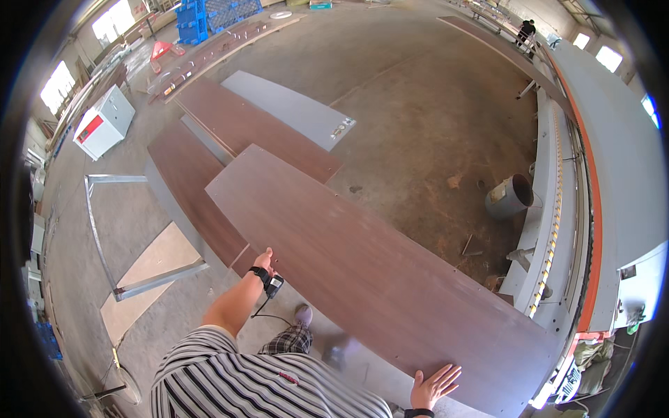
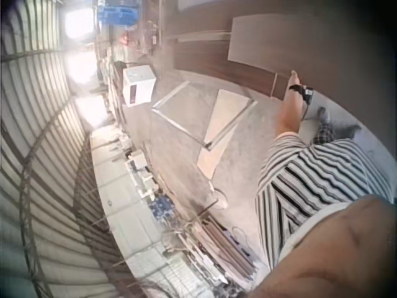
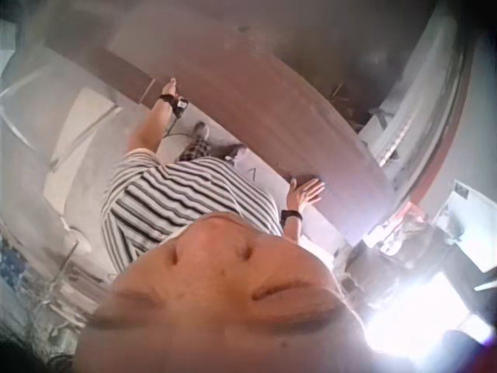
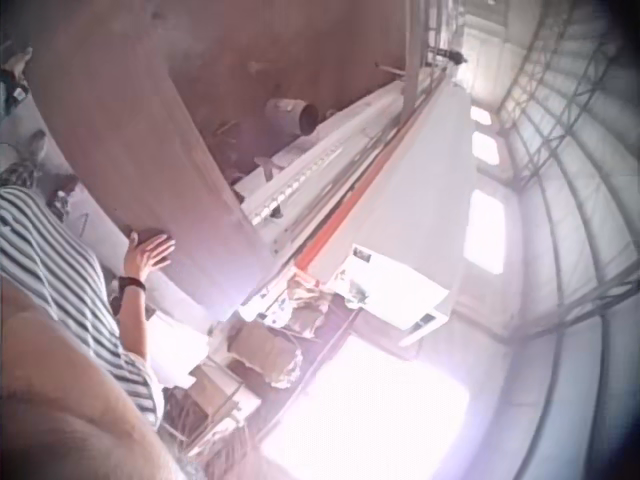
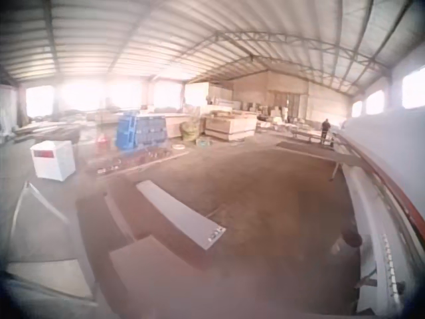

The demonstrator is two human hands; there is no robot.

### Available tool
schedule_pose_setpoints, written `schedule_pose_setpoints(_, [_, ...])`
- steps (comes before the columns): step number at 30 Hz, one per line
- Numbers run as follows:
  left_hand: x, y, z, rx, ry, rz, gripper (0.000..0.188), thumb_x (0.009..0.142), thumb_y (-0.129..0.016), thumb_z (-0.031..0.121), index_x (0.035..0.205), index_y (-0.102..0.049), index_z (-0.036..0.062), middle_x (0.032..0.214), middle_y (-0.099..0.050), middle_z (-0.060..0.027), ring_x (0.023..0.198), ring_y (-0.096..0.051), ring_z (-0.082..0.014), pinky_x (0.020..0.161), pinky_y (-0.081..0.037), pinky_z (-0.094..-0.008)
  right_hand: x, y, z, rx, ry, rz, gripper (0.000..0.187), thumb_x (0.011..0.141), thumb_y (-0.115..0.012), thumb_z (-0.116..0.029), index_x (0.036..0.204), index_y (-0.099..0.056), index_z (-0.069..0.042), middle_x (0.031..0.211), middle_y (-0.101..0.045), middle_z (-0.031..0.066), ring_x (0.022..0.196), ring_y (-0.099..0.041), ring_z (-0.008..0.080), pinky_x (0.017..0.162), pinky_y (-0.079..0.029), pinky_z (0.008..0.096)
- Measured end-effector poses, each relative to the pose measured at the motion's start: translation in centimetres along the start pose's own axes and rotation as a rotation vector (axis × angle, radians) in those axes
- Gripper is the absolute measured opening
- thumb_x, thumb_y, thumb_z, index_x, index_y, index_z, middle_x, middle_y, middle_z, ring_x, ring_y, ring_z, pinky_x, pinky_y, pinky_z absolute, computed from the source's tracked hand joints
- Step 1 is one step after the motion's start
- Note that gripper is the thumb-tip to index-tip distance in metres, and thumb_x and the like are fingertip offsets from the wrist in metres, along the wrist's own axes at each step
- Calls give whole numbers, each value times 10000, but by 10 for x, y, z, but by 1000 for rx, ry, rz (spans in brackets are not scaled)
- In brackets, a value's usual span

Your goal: Picking up large wood panels from a machinery station and stacking them on a nearby platform.

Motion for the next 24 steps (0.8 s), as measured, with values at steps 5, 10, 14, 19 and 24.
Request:
schedule_pose_setpoints(5, [54,41,2,141,-56,-88,607,834,-498,521,1240,-356,92,1095,-500,-128,1063,-461,-374,840,-408,-506,8,-4,-41,50,31,-126,931,765,-563,-439,1359,-64,75,1427,-2,270,1337,38,381,1046,6,546])
schedule_pose_setpoints(10, [6,-25,-24,332,109,-194,689,815,-519,530,1311,-332,90,1313,-380,-158,1123,-438,-290,872,-433,-435,2,33,-10,101,-28,-107,879,728,-620,-426,1340,-178,25,1402,-42,299,1301,-36,445,1014,-65,568])
schedule_pose_setpoints(14, [7,46,-36,10,233,-612,302,883,-485,379,1043,-445,126,846,-413,-32,789,-427,-169,761,-400,-338,46,30,39,245,420,-73,700,812,-523,-431,1330,-283,-26,1422,-204,162,1319,-189,301,1060,-182,438])
schedule_pose_setpoints(19, [-128,2,-122,189,583,-702,477,785,-609,477,637,-432,59,583,-417,-35,520,-368,-173,588,-375,-293,76,32,292,196,-349,251,670,832,-507,-367,1337,-247,-12,1424,-180,181,1325,-167,315,1065,-169,464])
schedule_pose_setpoints(24, [-243,-58,-218,363,645,-549,521,767,-601,519,786,-451,20,816,-490,-77,670,-445,-182,741,-405,-313,83,16,462,690,-591,123,471,884,-414,-419,1021,-589,-4,978,-594,239,966,-552,384,858,-419,405])
Point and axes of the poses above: each hand's wrist, its own x-axis towards the middle knuckle, its own y-axis out of the back of the hand, z = x × y, the point moved 3 cm from there along x, towards the middle knuckle
